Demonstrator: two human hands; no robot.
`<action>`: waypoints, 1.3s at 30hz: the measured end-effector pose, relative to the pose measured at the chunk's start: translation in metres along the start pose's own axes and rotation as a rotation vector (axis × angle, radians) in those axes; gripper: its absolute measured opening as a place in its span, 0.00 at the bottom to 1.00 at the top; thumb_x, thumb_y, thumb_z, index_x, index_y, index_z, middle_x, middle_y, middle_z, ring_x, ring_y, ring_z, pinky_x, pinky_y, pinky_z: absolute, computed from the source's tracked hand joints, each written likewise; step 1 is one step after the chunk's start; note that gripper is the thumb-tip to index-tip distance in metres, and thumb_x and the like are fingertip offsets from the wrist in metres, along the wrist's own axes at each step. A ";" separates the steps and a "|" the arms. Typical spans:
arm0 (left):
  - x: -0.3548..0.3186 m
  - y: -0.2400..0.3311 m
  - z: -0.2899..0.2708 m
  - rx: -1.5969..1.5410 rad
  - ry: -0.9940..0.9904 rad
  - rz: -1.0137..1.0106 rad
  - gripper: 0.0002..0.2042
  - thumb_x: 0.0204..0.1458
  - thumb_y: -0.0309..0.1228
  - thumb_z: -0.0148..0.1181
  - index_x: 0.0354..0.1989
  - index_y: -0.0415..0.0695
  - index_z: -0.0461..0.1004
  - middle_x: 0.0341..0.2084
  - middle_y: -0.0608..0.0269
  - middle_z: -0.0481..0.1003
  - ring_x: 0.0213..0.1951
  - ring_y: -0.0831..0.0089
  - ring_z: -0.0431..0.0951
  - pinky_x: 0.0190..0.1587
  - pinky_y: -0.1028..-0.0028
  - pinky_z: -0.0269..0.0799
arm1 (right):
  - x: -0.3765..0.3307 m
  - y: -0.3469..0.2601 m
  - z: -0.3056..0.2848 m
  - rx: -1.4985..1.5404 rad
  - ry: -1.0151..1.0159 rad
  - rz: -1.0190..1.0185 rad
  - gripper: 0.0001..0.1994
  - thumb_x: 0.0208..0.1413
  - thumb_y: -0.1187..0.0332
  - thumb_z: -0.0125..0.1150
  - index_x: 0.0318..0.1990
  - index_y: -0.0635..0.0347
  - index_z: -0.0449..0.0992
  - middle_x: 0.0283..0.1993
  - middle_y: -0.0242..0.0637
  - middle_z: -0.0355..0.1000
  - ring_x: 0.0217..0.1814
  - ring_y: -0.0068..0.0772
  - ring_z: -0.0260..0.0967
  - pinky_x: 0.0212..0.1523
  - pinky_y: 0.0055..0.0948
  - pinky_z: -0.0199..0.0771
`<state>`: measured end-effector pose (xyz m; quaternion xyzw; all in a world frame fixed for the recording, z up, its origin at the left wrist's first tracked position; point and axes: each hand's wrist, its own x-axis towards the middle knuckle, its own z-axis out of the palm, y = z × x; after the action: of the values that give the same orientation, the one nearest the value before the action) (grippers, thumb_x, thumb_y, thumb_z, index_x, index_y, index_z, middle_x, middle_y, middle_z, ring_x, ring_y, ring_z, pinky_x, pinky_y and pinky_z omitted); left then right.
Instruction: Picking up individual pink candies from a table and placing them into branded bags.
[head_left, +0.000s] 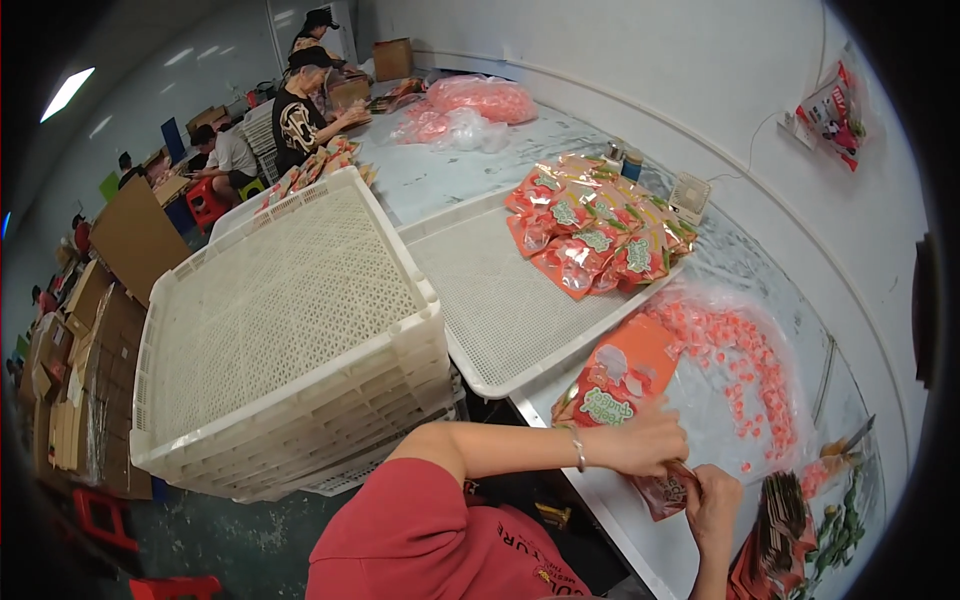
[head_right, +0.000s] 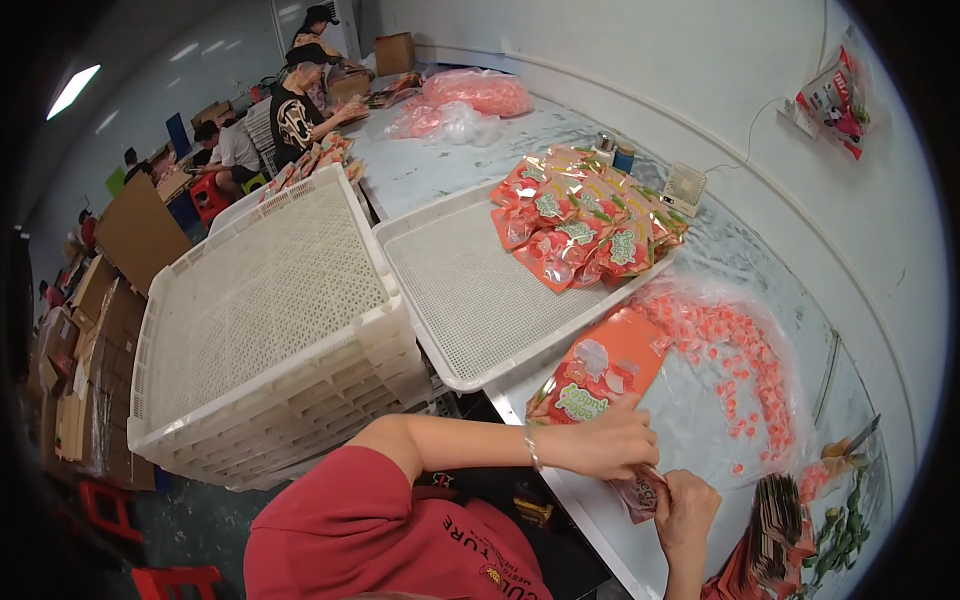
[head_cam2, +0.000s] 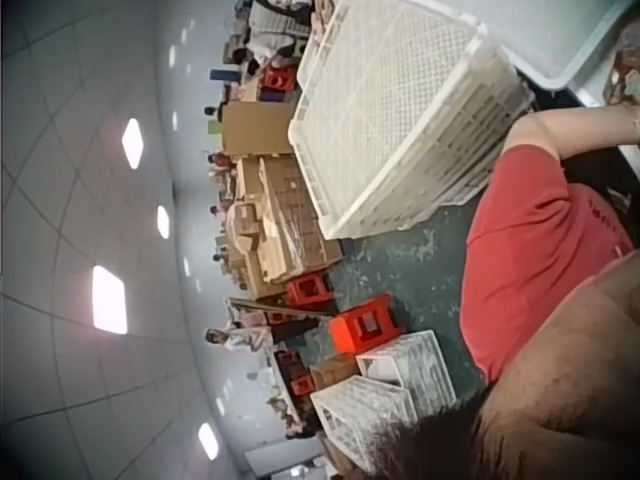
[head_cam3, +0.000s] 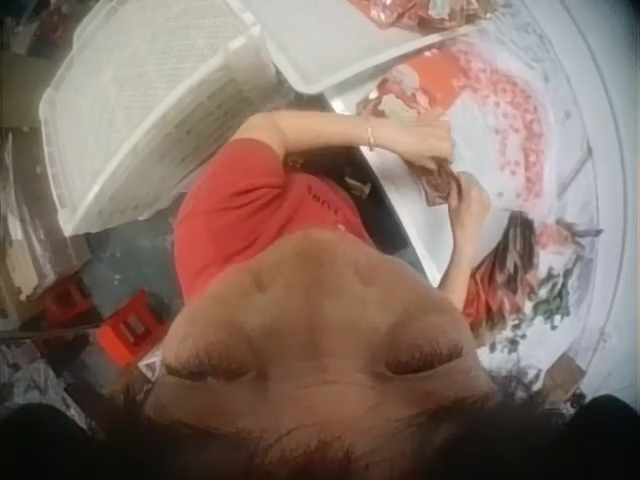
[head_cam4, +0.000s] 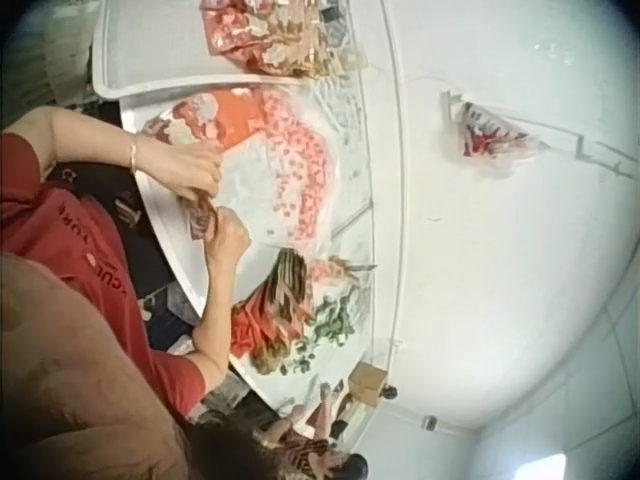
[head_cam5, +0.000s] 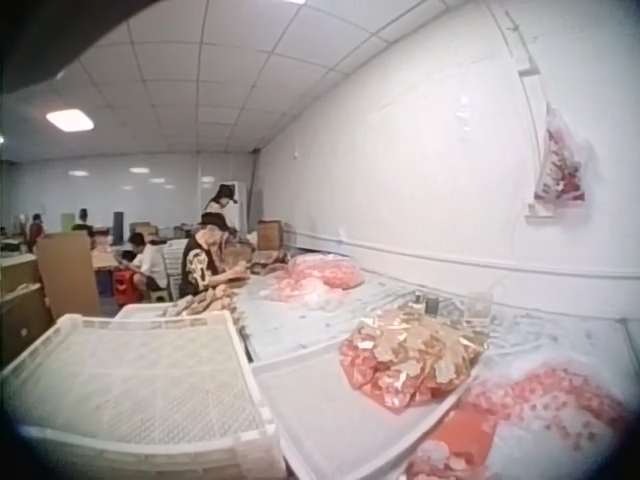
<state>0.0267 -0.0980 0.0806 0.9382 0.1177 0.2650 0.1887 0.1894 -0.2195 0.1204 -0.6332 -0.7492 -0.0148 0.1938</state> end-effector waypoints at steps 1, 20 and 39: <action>0.004 0.001 0.009 0.191 -0.094 0.042 0.03 0.41 0.30 0.59 0.25 0.47 0.76 0.26 0.67 0.73 0.39 0.68 0.69 0.53 0.58 0.55 | 0.001 -0.002 0.002 0.003 0.066 -0.010 0.03 0.41 0.77 0.59 0.26 0.65 0.74 0.22 0.45 0.68 0.23 0.47 0.67 0.25 0.37 0.64; 0.038 0.013 0.021 0.175 -0.177 0.209 0.03 0.38 0.29 0.58 0.18 0.45 0.73 0.16 0.63 0.72 0.25 0.63 0.72 0.36 0.67 0.56 | -0.033 0.028 0.006 0.443 0.183 0.240 0.03 0.42 0.80 0.60 0.25 0.69 0.71 0.20 0.43 0.66 0.20 0.37 0.65 0.21 0.32 0.61; 0.075 -0.090 -0.100 -0.219 0.359 -0.025 0.04 0.40 0.20 0.59 0.27 0.39 0.76 0.21 0.60 0.77 0.26 0.75 0.77 0.33 0.74 0.72 | 0.126 0.032 -0.029 0.382 0.086 0.079 0.10 0.48 0.71 0.57 0.39 0.62 0.76 0.26 0.41 0.74 0.25 0.36 0.72 0.29 0.30 0.69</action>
<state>0.0236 0.0368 0.1561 0.8483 0.1317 0.4369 0.2686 0.2121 -0.1024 0.1792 -0.6125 -0.7042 0.1081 0.3424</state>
